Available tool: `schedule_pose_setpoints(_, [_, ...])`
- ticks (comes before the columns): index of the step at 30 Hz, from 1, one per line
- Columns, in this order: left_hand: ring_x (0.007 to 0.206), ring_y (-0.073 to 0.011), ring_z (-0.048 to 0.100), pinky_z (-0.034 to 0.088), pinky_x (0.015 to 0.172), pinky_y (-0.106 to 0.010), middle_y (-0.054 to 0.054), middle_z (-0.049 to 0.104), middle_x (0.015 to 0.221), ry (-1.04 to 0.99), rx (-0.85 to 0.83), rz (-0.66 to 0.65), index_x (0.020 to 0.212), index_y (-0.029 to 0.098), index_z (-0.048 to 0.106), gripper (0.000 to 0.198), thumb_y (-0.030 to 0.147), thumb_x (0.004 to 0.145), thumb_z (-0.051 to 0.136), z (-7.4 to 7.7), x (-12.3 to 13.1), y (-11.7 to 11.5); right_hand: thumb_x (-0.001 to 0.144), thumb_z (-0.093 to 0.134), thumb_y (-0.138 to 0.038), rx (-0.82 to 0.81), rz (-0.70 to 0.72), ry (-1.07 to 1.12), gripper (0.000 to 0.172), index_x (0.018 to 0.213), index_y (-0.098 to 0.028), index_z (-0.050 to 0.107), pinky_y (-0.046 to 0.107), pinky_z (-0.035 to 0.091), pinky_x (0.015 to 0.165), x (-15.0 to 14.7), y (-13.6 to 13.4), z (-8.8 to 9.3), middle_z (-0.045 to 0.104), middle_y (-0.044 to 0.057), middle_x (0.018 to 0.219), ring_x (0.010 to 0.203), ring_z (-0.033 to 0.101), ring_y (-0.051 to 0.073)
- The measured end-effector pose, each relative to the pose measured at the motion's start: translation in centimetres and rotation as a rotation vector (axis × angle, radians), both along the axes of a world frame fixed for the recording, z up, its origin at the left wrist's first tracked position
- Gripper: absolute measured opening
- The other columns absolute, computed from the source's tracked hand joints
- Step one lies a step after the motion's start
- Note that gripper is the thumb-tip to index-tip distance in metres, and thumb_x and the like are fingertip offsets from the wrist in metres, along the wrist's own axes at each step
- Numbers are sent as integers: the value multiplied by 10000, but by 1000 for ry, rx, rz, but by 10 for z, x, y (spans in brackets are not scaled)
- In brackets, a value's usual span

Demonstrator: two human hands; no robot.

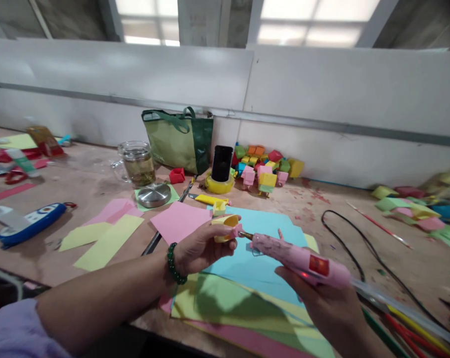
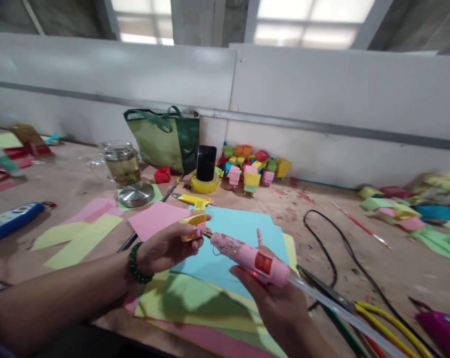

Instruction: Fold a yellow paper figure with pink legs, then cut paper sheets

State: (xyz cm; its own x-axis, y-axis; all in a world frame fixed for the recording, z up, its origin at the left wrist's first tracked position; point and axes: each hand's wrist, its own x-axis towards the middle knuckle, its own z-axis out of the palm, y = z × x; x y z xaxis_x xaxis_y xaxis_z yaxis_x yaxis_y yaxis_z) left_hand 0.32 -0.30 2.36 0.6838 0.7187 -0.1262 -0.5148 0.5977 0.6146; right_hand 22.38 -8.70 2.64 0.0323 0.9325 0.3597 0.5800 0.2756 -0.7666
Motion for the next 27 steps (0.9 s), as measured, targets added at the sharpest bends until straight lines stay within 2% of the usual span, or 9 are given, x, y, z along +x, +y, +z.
schedule_pose_setpoints(2, [613,-65,585,485,590,-153,4,591,790,-8,1,-7,1087,123,611,315,82,775,635,1,0,0,784,664,-373,7,-24,-26,285,1047,-279,721,340,586,776,1,1,0,738,23,994,889,694,248])
schedule_pose_setpoints(6, [621,-58,587,479,594,-140,-24,610,842,-6,24,-43,1071,119,620,276,96,795,620,1,1,0,789,661,-383,-1,-73,-84,332,1095,-264,704,293,584,598,2,0,3,742,31,921,706,690,211])
schedule_pose_setpoints(8, [622,-53,585,474,591,-134,-38,619,867,5,31,-53,1065,121,621,264,103,802,616,1,0,0,797,653,-388,16,-100,-78,337,1102,-253,701,284,574,569,1,-1,4,739,26,856,673,679,202])
schedule_pose_setpoints(13, [618,-60,583,472,574,-144,-37,619,870,29,72,-39,1070,129,618,293,104,779,636,-2,1,-2,799,643,-369,74,-64,-27,300,1053,-227,717,287,577,674,-1,-1,3,735,41,902,815,684,230])
schedule_pose_setpoints(18, [624,-74,591,479,579,-164,-51,635,872,51,70,-37,1063,129,618,304,118,762,658,-4,2,-1,751,690,-377,96,-137,72,262,955,-223,746,311,586,708,-6,-1,7,740,46,867,832,690,260])
schedule_pose_setpoints(21, [633,-75,593,479,588,-170,-59,643,893,56,51,-37,1062,132,620,295,132,769,658,-5,2,1,761,676,-390,138,-126,192,262,945,-221,754,339,585,713,-11,1,15,735,65,944,842,684,268])
schedule_pose_setpoints(23, [633,-73,592,474,586,-169,-50,639,886,49,50,-48,1060,136,624,292,138,770,661,-5,1,2,764,669,-416,111,-131,251,303,981,-219,746,305,574,590,-11,2,19,729,77,952,740,676,233])
schedule_pose_setpoints(25, [634,-69,590,472,591,-168,-40,634,878,41,58,-58,1058,141,625,286,135,774,660,-5,1,3,755,670,-462,0,-185,283,351,989,-209,736,244,491,421,-8,4,19,718,72,818,557,612,167])
schedule_pose_setpoints(27, [638,-68,591,472,598,-169,-40,633,882,47,69,-63,1054,144,625,276,137,779,658,-6,1,3,738,668,-521,-125,-232,318,386,933,-195,733,206,388,343,-5,5,17,651,36,646,432,496,108])
